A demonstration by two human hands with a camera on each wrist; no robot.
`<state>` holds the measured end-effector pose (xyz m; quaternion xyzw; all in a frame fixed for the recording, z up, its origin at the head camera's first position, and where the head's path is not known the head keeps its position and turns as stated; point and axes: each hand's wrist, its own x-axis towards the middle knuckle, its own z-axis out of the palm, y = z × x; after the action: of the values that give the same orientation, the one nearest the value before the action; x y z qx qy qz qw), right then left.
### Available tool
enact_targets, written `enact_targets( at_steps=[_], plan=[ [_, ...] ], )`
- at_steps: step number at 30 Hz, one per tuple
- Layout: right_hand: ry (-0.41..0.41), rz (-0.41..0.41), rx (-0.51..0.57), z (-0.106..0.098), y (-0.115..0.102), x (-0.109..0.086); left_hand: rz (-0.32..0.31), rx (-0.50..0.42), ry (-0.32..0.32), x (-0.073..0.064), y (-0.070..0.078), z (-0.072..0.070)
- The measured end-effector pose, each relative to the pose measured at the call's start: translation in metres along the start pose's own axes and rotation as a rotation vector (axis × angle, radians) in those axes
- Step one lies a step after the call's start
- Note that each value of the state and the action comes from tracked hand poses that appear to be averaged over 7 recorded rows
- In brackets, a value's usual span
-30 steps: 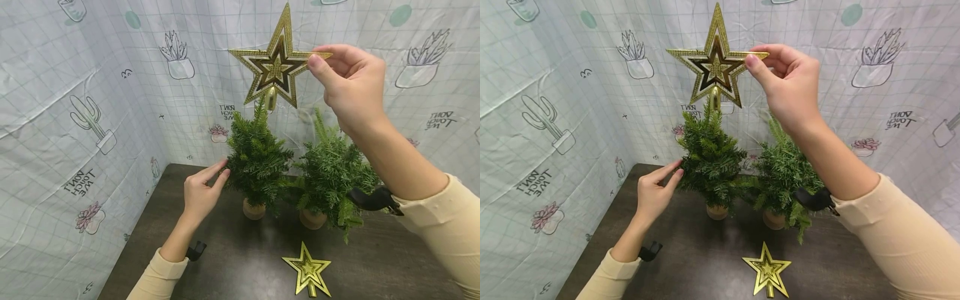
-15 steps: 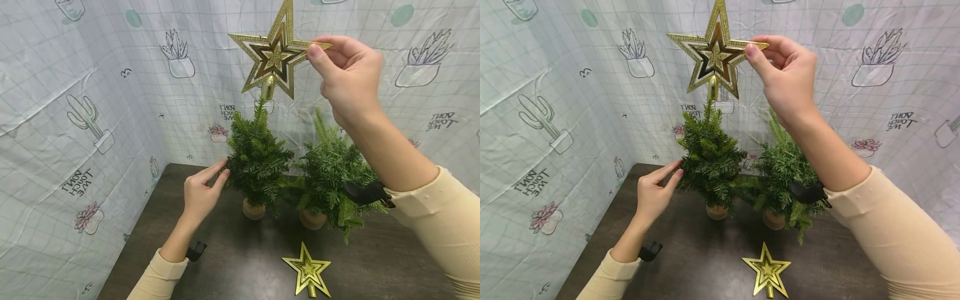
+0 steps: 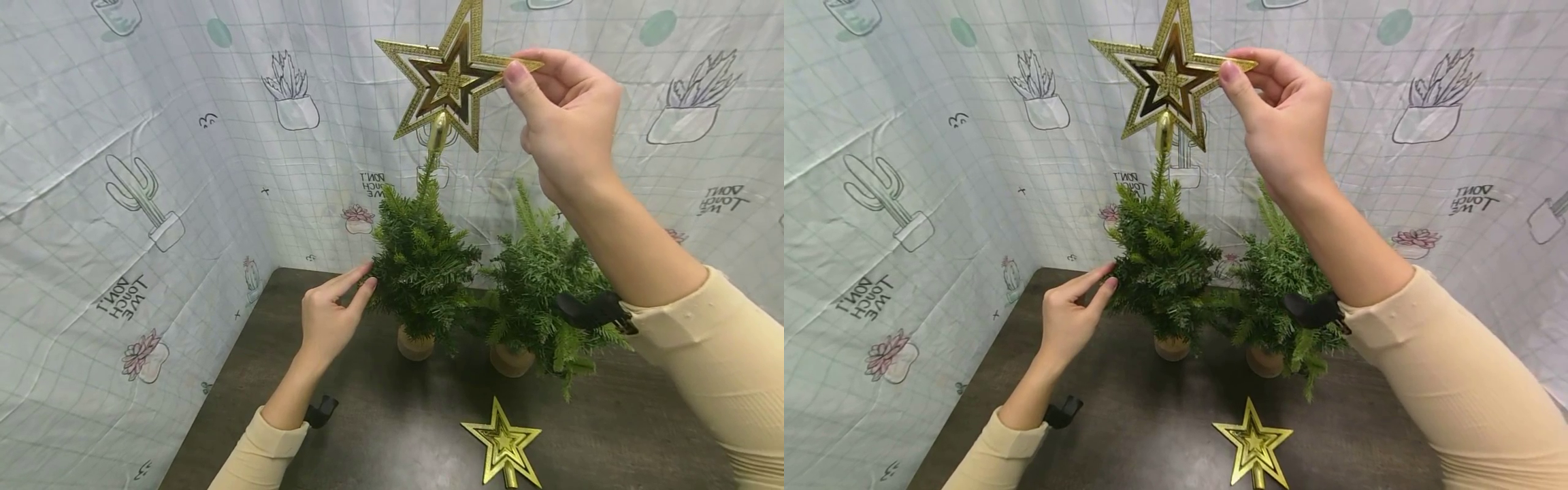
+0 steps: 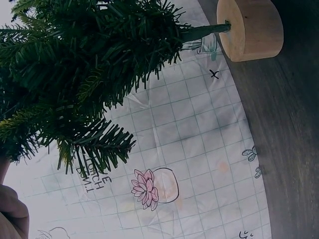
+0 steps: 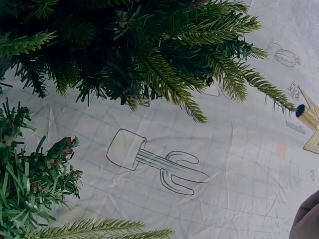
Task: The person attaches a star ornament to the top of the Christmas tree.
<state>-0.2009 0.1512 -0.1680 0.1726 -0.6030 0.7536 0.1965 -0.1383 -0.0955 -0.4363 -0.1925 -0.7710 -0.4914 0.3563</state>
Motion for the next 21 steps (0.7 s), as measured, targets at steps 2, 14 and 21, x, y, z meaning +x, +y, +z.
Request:
enact_targets(
  at_steps=[2,14,21],
  plan=[
    [0.004,0.007,0.001,0.001,0.0,0.0,-0.007,0.003,-0.009,0.0,0.004,-0.004],
    [0.009,0.03,-0.042,-0.001,-0.001,0.001,-0.023,0.018,-0.039,0.006,0.017,-0.016],
    [0.007,0.03,-0.064,-0.002,-0.001,0.002,-0.026,0.032,-0.05,0.011,0.022,-0.02]
  ],
)
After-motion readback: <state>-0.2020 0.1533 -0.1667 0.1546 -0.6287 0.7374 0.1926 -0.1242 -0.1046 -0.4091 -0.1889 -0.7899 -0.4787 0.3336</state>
